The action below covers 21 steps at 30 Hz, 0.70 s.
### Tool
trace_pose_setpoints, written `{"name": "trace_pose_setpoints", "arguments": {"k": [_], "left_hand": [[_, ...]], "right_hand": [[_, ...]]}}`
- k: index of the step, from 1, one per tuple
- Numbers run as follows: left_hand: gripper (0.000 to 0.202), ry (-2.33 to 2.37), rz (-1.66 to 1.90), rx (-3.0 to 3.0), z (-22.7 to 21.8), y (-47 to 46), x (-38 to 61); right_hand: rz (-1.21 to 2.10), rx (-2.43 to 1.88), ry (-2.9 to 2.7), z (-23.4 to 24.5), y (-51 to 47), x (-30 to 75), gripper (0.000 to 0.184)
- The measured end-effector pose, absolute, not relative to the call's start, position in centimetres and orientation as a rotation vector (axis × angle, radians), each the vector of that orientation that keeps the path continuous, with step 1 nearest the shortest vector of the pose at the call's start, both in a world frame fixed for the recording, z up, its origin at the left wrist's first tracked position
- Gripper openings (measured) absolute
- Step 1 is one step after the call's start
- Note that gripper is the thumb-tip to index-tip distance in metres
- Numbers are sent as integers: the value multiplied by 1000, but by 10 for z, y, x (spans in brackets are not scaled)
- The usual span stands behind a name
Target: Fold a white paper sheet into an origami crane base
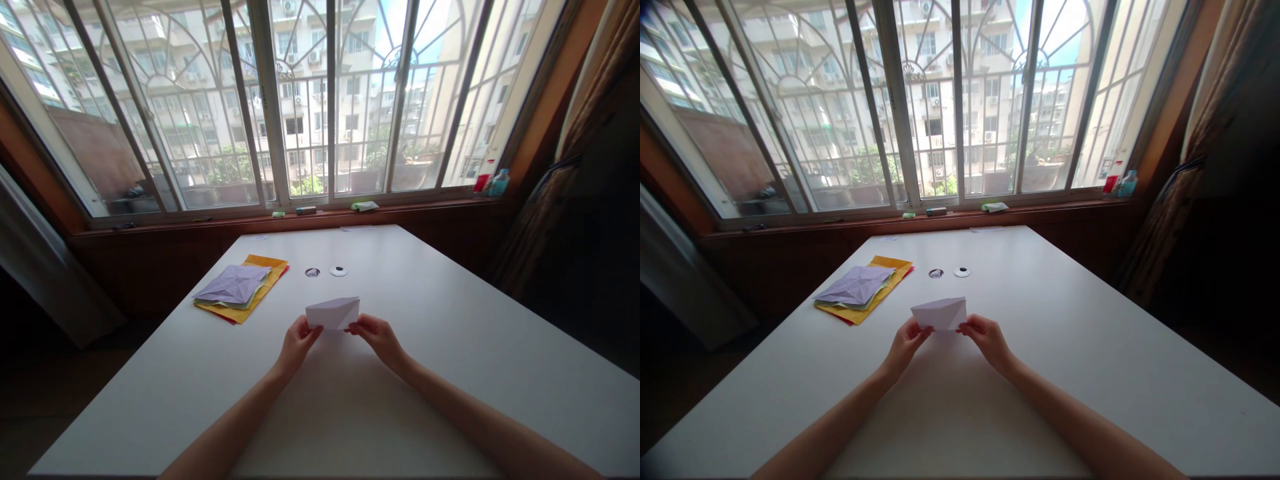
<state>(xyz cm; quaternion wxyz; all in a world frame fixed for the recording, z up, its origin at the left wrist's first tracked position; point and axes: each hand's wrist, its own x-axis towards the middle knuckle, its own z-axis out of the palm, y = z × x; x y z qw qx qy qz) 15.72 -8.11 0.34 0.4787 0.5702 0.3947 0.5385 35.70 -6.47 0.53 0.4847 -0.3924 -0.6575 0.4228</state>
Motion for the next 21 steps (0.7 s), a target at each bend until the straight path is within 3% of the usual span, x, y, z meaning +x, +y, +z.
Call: {"name": "trace_pose_setpoints", "arguments": {"k": [8, 12, 21], "left_hand": [[28, 941, 1282, 1461, 6, -86, 159], [26, 873, 1322, 1496, 1, -87, 162], [74, 853, 1502, 1242, 18, -92, 163]], "right_hand": [[1351, -818, -1508, 10, -73, 350, 32], [1309, -845, -1437, 7, -72, 348, 34], [1043, -902, -1747, -2, -74, 349, 23]]}}
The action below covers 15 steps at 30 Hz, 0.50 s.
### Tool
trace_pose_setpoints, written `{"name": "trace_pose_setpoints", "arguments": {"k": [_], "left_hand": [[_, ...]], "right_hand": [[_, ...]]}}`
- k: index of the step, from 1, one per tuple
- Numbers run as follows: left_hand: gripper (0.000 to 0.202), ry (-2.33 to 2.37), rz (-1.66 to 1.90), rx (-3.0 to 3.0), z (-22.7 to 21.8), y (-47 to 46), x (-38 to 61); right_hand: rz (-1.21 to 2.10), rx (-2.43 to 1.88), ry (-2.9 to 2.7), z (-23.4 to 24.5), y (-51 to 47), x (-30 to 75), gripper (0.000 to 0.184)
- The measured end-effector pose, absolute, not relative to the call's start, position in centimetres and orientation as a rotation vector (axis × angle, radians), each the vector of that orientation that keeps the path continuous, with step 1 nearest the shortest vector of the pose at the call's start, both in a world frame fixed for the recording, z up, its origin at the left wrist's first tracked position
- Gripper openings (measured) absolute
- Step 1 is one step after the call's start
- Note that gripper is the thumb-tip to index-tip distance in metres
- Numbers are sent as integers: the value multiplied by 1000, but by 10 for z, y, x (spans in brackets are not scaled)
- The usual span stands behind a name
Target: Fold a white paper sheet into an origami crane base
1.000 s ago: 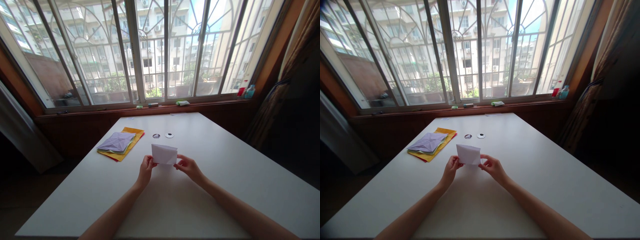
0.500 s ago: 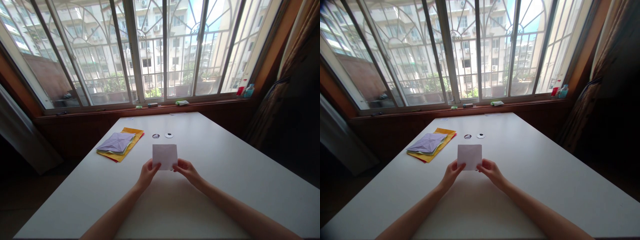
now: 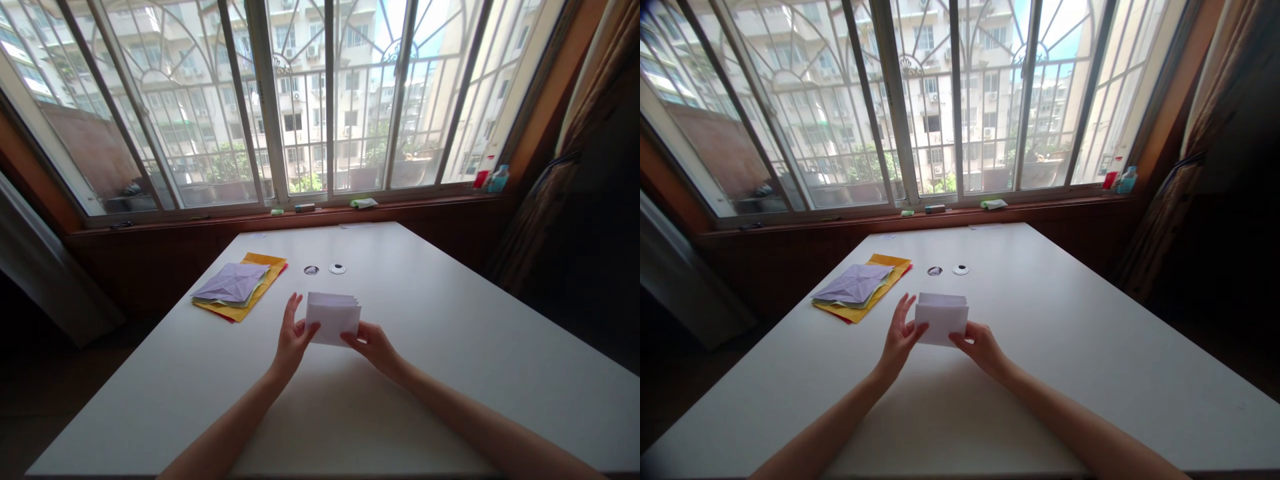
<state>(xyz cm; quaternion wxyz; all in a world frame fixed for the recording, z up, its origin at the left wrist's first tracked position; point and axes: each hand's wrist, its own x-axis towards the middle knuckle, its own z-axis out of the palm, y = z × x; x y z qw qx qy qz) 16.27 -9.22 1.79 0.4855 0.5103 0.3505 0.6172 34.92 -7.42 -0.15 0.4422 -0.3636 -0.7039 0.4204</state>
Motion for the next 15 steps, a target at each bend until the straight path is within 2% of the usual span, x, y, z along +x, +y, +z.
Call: {"name": "trace_pose_setpoints", "arguments": {"k": [3, 6, 9, 12, 15], "left_hand": [[73, 921, 1459, 1184, 21, -91, 158], [60, 955, 1446, 1171, 18, -88, 156], [49, 904, 1444, 1188, 15, -86, 157], [42, 876, 1396, 1206, 12, -86, 160], [39, 877, 1315, 1245, 10, -87, 161]], "right_hand": [[905, -912, -1892, 3, -76, 350, 21], [760, -942, -1854, 10, -77, 351, 18], [695, -951, -1666, 14, -76, 352, 36], [844, -940, -1550, 14, -73, 355, 57], [1039, -918, -1500, 12, -71, 356, 54]]}}
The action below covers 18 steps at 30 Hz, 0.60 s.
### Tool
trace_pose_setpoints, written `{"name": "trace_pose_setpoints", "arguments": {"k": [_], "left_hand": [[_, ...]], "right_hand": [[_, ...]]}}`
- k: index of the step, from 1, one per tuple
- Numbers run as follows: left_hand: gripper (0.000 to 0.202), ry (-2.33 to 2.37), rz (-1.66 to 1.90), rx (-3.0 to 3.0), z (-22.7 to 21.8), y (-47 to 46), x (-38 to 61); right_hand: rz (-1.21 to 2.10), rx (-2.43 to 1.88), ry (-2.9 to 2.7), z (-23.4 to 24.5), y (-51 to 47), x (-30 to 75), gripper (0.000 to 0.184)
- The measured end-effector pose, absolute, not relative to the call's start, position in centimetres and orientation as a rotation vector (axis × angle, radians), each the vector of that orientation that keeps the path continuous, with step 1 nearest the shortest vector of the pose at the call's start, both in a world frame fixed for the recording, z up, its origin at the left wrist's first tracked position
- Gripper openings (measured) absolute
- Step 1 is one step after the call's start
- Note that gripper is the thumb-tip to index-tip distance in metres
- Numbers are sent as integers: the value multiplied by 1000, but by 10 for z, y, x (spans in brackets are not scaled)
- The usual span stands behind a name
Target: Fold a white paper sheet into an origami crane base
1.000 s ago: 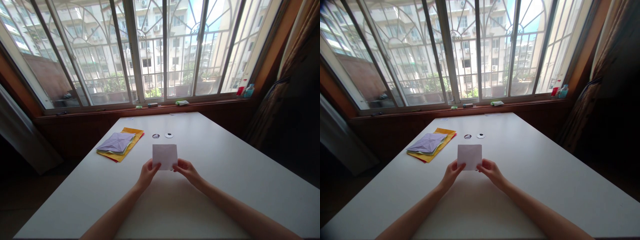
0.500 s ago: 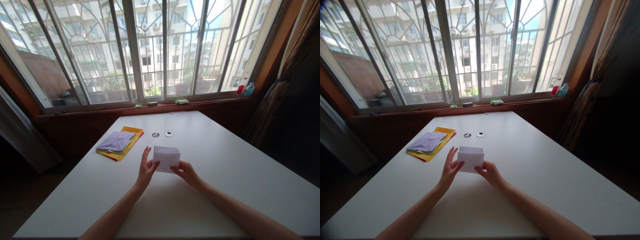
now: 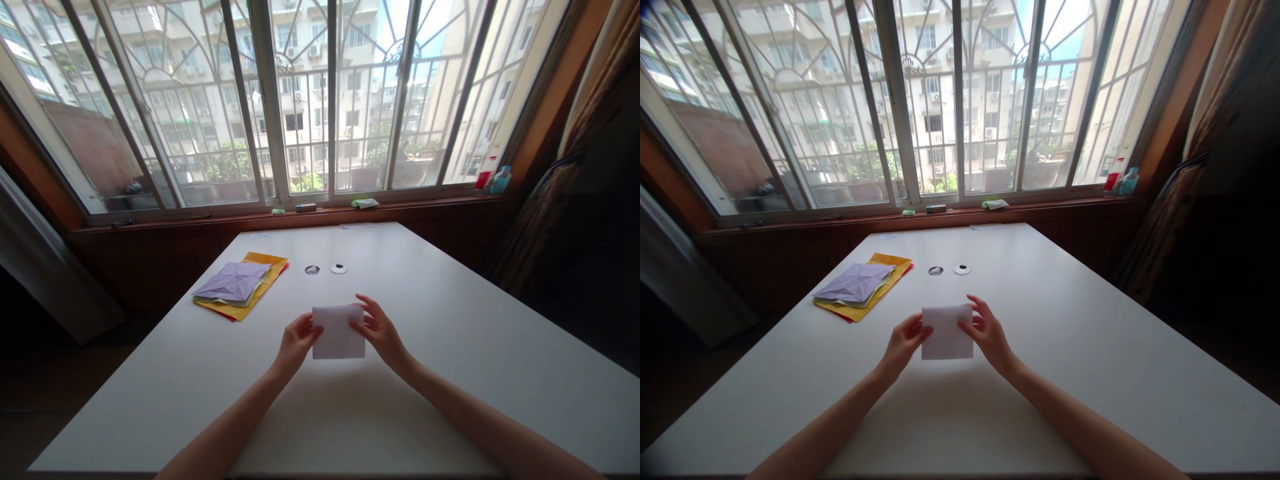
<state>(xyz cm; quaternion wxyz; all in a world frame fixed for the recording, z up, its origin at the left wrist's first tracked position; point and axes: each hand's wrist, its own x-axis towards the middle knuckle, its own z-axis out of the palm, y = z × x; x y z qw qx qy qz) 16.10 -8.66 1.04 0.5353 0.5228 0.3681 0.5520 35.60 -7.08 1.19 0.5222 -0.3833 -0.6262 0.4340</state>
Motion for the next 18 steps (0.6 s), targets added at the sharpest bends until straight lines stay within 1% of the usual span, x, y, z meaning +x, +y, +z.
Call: {"name": "trace_pose_setpoints", "arguments": {"k": [3, 5, 8, 10, 12, 18], "left_hand": [[44, 882, 1287, 1267, 11, -87, 160], [44, 921, 1311, 1265, 13, -88, 159], [31, 1007, 1340, 1274, 16, -88, 157], [24, 1028, 1343, 1281, 16, -88, 158], [23, 1023, 1337, 1282, 14, -88, 159], [35, 1019, 1293, 1259, 10, -88, 161]], "right_hand": [[1086, -929, -1521, 8, -71, 355, 38], [1084, -932, -1551, 7, -72, 353, 31], [1056, -924, -1568, 6, -73, 352, 26], [1016, -941, -1561, 6, -72, 352, 24], [998, -966, -1542, 7, -70, 353, 24], [1061, -1009, -1484, 8, -67, 354, 27]]}}
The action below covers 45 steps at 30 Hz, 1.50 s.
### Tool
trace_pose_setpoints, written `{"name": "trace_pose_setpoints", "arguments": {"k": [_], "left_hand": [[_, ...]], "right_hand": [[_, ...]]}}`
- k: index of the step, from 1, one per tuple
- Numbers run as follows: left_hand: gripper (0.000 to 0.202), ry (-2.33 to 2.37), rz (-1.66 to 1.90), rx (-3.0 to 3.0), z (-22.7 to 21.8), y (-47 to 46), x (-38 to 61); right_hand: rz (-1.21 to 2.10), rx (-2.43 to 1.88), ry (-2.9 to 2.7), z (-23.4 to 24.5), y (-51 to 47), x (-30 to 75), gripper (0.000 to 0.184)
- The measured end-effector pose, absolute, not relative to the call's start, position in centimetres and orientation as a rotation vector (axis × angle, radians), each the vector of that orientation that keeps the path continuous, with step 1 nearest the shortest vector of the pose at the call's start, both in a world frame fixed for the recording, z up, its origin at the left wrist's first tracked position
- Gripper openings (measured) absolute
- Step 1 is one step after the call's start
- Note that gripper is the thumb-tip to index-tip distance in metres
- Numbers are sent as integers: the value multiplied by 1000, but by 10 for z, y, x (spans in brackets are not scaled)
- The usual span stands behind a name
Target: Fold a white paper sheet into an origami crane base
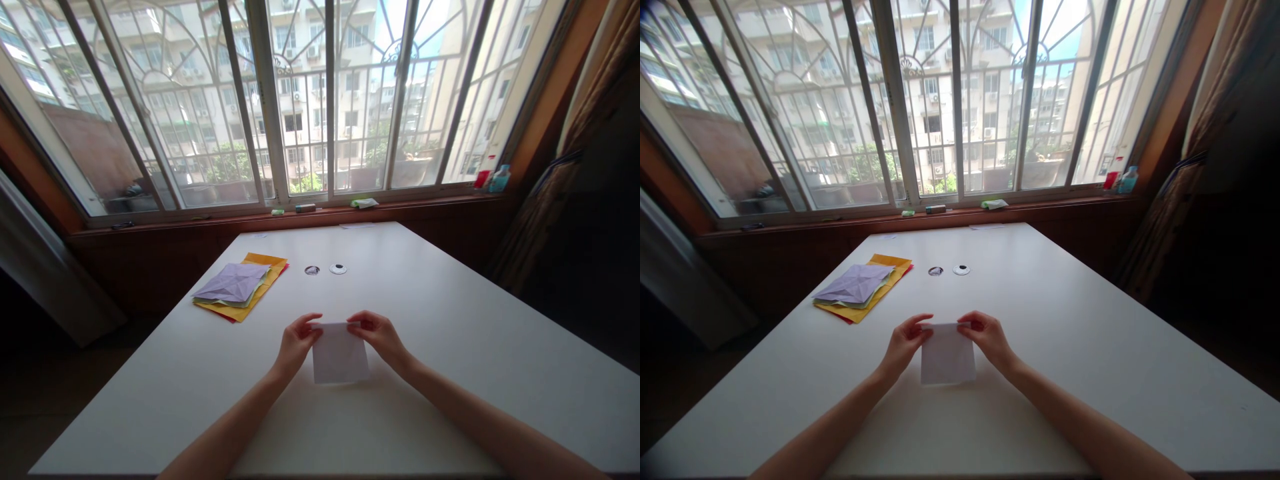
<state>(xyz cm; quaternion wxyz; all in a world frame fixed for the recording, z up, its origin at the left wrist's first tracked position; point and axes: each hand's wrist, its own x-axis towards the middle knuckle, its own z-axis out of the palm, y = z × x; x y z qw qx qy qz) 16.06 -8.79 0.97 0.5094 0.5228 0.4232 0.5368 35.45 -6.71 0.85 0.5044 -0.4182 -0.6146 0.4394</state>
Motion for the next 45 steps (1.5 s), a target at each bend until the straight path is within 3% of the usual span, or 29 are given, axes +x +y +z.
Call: {"name": "trace_pose_setpoints", "arguments": {"k": [6, 13, 22, 31, 39, 45], "left_hand": [[43, 1007, 1287, 1257, 9, -88, 159], [24, 1103, 1324, 1228, 5, -82, 157], [26, 1114, 1360, 1172, 2, -80, 157], [20, 1102, 1350, 1177, 5, -81, 159], [34, 1080, 1233, 1155, 6, -78, 154], [33, 1089, 1202, 1210, 3, -76, 152]], "right_hand": [[1081, -1018, -1480, 7, -66, 355, 26], [1094, -1026, -1477, 5, -65, 355, 25], [1050, -1068, -1466, 9, -65, 356, 28], [989, -1130, -1516, 14, -61, 361, 16], [1012, -1132, -1543, 16, -63, 363, 15], [1131, -1132, -1607, 13, -56, 369, 14]]}}
